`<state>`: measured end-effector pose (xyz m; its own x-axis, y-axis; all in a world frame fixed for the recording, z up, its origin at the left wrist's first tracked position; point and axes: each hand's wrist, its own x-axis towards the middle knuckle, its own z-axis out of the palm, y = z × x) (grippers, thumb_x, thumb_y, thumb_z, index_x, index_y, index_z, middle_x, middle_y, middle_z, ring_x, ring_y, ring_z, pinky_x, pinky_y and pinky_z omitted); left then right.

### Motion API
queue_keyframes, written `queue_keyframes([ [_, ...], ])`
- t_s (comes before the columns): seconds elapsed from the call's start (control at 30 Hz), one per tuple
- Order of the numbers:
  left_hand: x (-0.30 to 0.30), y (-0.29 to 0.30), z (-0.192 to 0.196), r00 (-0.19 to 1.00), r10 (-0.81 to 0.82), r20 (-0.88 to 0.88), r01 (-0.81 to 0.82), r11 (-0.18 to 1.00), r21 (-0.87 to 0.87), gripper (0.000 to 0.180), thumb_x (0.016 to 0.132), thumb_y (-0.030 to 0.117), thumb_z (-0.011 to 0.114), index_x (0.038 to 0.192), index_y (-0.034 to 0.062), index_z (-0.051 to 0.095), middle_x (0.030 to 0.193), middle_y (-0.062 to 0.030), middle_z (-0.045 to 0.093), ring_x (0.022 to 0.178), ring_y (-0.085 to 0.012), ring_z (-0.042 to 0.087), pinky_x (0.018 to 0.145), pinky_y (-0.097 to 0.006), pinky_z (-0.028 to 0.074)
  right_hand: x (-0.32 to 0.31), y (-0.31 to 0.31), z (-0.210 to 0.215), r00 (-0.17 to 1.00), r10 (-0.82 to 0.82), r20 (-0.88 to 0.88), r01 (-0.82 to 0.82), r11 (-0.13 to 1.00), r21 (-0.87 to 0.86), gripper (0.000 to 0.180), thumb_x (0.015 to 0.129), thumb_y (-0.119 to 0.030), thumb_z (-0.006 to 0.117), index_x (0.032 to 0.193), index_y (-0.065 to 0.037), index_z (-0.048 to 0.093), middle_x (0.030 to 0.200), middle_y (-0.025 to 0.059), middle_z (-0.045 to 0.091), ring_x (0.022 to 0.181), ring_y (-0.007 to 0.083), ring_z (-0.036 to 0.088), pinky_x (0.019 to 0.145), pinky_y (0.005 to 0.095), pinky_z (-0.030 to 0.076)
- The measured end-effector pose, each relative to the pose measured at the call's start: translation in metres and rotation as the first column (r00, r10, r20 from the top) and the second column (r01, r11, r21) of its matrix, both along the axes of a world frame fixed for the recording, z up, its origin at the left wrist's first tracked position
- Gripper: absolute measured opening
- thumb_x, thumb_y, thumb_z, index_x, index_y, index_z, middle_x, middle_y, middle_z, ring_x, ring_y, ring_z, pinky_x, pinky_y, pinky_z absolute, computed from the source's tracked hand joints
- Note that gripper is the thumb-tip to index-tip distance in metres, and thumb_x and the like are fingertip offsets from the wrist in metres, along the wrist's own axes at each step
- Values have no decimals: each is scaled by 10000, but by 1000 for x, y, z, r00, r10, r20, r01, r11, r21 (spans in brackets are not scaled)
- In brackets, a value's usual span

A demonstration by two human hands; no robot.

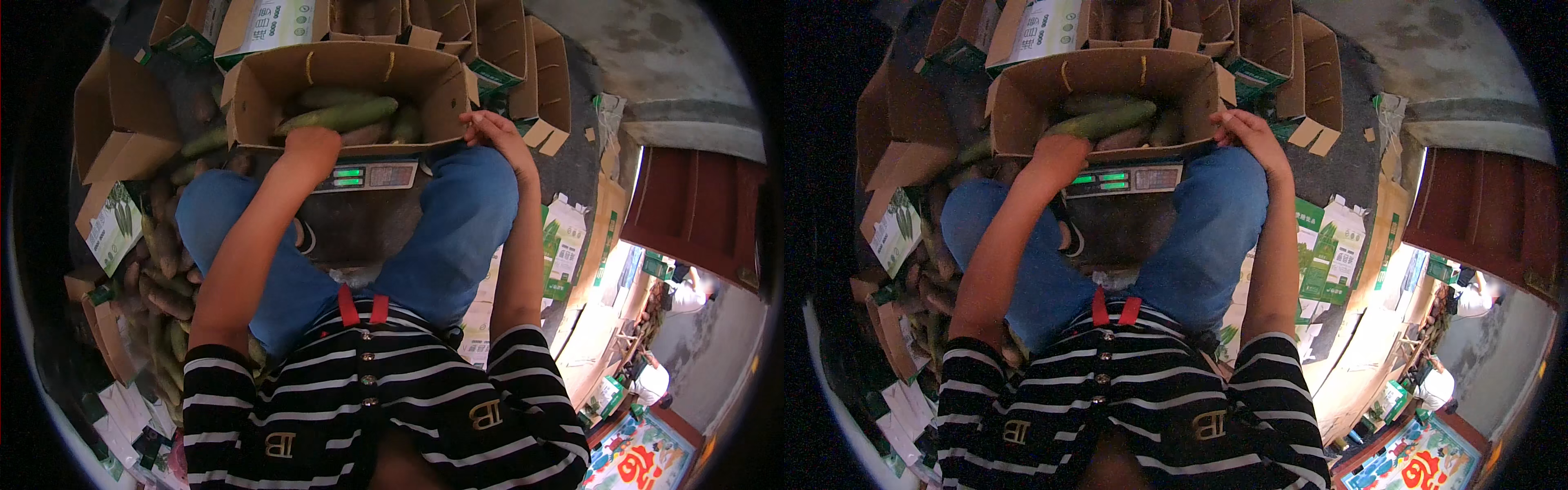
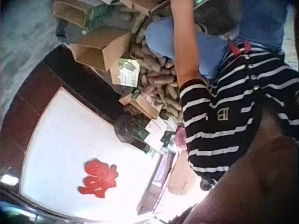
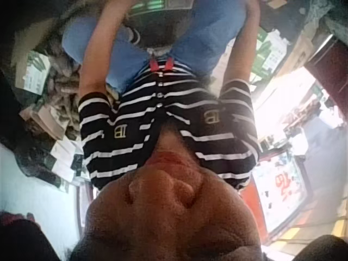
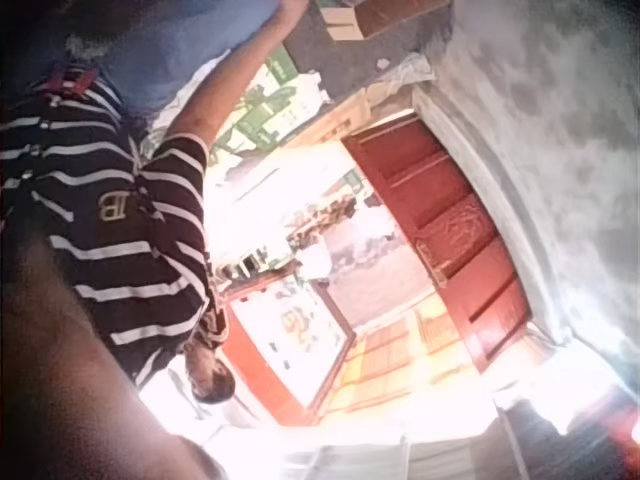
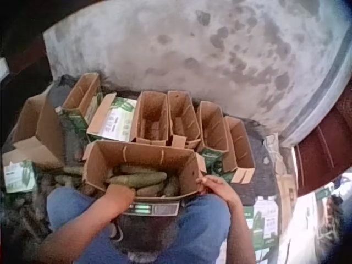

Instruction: The person packs root vegetables into cardboard boxes resting on a scale by hand and sets the filled boxes aside.

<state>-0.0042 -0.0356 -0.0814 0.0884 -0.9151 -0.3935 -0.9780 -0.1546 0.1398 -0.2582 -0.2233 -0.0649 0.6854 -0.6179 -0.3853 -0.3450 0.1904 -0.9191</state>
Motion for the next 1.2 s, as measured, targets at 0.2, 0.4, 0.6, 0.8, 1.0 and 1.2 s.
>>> queue_keyframes([
  [0.2,0,-2,8,1000,4,-7,-4,1000,13,236,685,203,638,864,56,590,819,-152,606,796,-314,588,674,-424,469,2,-1,-1,1000,0,-5,0,1000,7,282,856,-274,501,968,-29,583,709,24,567,675,92,530,658,207,427],
  [0.4,6,-3,26,999,26,-47,-26,1000,-17,330,671,246,666,904,40,554,890,-159,588,868,-321,563,714,-423,457,-1,-4,-5,998,38,45,-38,999,-4,252,853,-268,506,934,-35,556,727,33,572,676,100,538,660,214,431],
  [0.6,2,-5,30,996,25,-86,-30,999,-46,337,700,263,645,918,29,539,903,-166,580,884,-328,553,732,-424,448,0,-5,-8,999,-30,45,30,1000,3,204,852,-260,514,863,-56,513,728,44,575,667,110,538,650,219,430],
  [0.8,-2,-4,25,998,29,-60,-31,999,-22,303,721,263,625,914,37,562,882,-153,595,871,-312,566,719,-404,457,0,-4,-5,1000,-10,15,10,1000,7,196,858,-258,508,849,-62,508,733,37,577,669,104,535,650,220,428],
  [1.0,-2,-4,18,998,17,-63,-17,1000,4,246,749,234,593,909,49,584,858,-151,603,842,-311,578,703,-406,462,2,-3,-6,1000,-12,24,11,1000,23,188,859,-254,506,833,-68,516,724,28,576,670,97,532,649,215,426],
  [1.2,-2,-4,15,997,-17,-79,17,1000,-6,223,766,229,570,888,42,575,836,-165,599,827,-330,573,694,-433,455,0,-5,-5,1000,-11,14,11,1000,12,180,853,-252,518,830,-73,524,720,21,576,670,93,532,655,211,429],
])
